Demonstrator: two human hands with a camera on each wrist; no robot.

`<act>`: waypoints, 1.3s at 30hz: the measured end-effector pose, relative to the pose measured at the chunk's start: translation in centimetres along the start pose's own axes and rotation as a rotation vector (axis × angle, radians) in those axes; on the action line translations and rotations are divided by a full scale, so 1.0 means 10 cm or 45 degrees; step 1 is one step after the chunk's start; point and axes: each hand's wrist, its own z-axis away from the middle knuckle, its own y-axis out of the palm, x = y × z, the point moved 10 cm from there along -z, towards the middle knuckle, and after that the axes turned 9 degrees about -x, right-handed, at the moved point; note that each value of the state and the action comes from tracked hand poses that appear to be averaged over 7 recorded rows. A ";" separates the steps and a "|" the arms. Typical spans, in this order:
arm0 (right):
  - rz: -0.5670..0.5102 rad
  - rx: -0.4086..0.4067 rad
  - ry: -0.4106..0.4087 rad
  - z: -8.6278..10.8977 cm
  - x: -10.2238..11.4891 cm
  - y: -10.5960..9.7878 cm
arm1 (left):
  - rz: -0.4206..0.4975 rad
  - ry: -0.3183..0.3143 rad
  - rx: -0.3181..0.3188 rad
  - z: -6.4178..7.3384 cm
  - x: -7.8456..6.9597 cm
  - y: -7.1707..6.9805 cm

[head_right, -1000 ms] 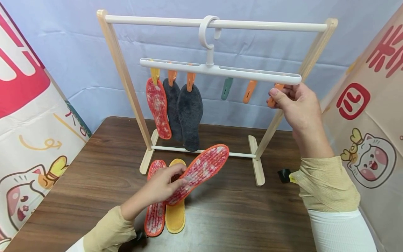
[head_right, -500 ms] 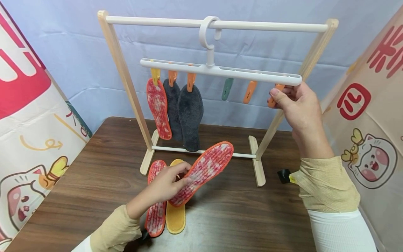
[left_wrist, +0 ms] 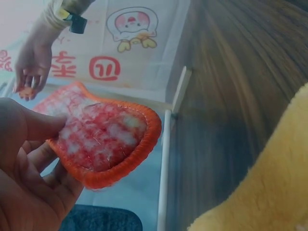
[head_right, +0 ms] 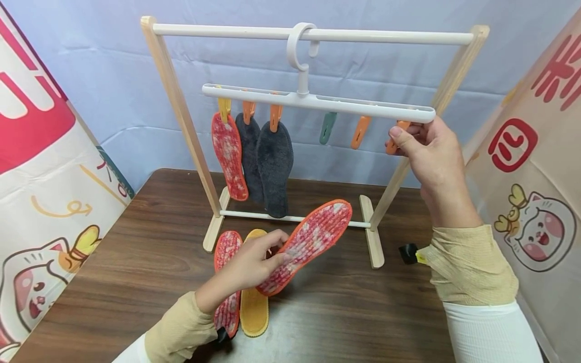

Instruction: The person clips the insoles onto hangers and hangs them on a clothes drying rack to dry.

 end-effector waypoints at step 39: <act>-0.005 0.049 -0.007 -0.02 -0.03 0.04 | 0.107 -0.004 -0.099 -0.64 -0.36 0.18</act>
